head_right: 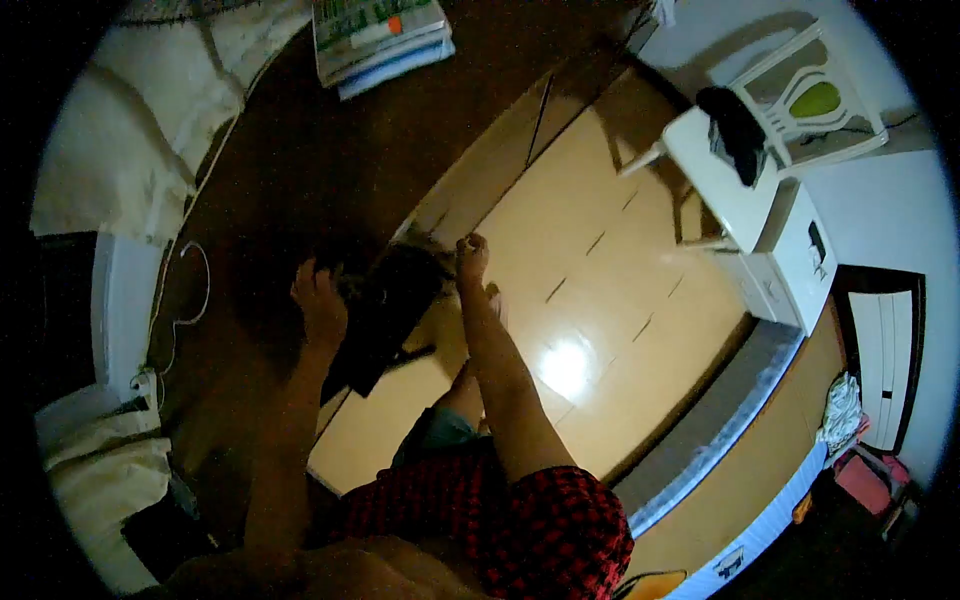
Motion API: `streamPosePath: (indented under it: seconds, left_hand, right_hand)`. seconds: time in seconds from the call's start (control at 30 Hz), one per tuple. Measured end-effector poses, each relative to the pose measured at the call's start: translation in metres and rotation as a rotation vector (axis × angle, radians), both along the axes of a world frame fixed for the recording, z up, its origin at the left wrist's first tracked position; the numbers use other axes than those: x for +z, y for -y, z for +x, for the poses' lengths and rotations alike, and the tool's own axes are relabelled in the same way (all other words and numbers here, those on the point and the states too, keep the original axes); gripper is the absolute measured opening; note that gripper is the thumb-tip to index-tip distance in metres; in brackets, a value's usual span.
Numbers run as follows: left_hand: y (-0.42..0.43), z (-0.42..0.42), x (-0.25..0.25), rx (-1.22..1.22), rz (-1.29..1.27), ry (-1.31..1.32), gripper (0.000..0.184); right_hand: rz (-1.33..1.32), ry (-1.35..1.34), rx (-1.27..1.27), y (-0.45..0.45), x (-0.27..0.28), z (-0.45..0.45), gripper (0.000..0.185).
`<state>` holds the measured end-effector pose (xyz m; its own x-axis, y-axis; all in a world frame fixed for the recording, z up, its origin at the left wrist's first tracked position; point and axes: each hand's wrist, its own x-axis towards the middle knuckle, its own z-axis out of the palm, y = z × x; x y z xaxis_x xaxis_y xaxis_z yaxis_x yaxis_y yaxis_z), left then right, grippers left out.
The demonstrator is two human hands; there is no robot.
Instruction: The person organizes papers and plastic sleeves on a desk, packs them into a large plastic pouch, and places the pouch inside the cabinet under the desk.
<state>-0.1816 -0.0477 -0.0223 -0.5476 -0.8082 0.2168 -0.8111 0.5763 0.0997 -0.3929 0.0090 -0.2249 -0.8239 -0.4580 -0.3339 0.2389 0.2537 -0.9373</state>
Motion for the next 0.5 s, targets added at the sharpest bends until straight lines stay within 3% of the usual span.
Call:
streamPosePath:
  seconds: [0.03,0.07,0.13,0.17,0.23,0.33,0.5]
  left_hand:
    - [0.001,-0.002,0.002,-0.013,0.001,-0.019,0.019]
    - [-0.003,0.001,0.005,-0.017,-0.008,-0.026,0.019]
    - [0.001,-0.003,0.003,-0.024,-0.010,-0.025,0.020]
    - [-0.002,-0.001,0.000,-0.017,-0.009,-0.022,0.020]
    - [0.002,0.000,-0.003,-0.013,-0.028,0.022,0.020]
    - [0.000,-0.001,0.004,-0.026,0.031,-0.024,0.021]
    - [-0.003,-0.020,0.020,0.065,0.096,-0.121,0.019]
  right_hand:
    - [-0.197,0.284,-0.049,0.016,0.000,-0.034,0.021]
    - [-0.165,0.142,0.032,0.033,0.025,-0.055,0.024]
    - [-0.322,0.406,0.012,0.065,0.003,-0.099,0.036]
    - [-0.319,0.410,0.018,0.068,0.023,-0.108,0.036]
    - [0.041,0.501,0.031,0.085,0.060,-0.127,0.043]
    - [-0.173,0.700,-0.008,0.094,0.062,-0.140,0.038]
    - [-0.100,0.800,0.054,0.101,0.028,-0.158,0.026]
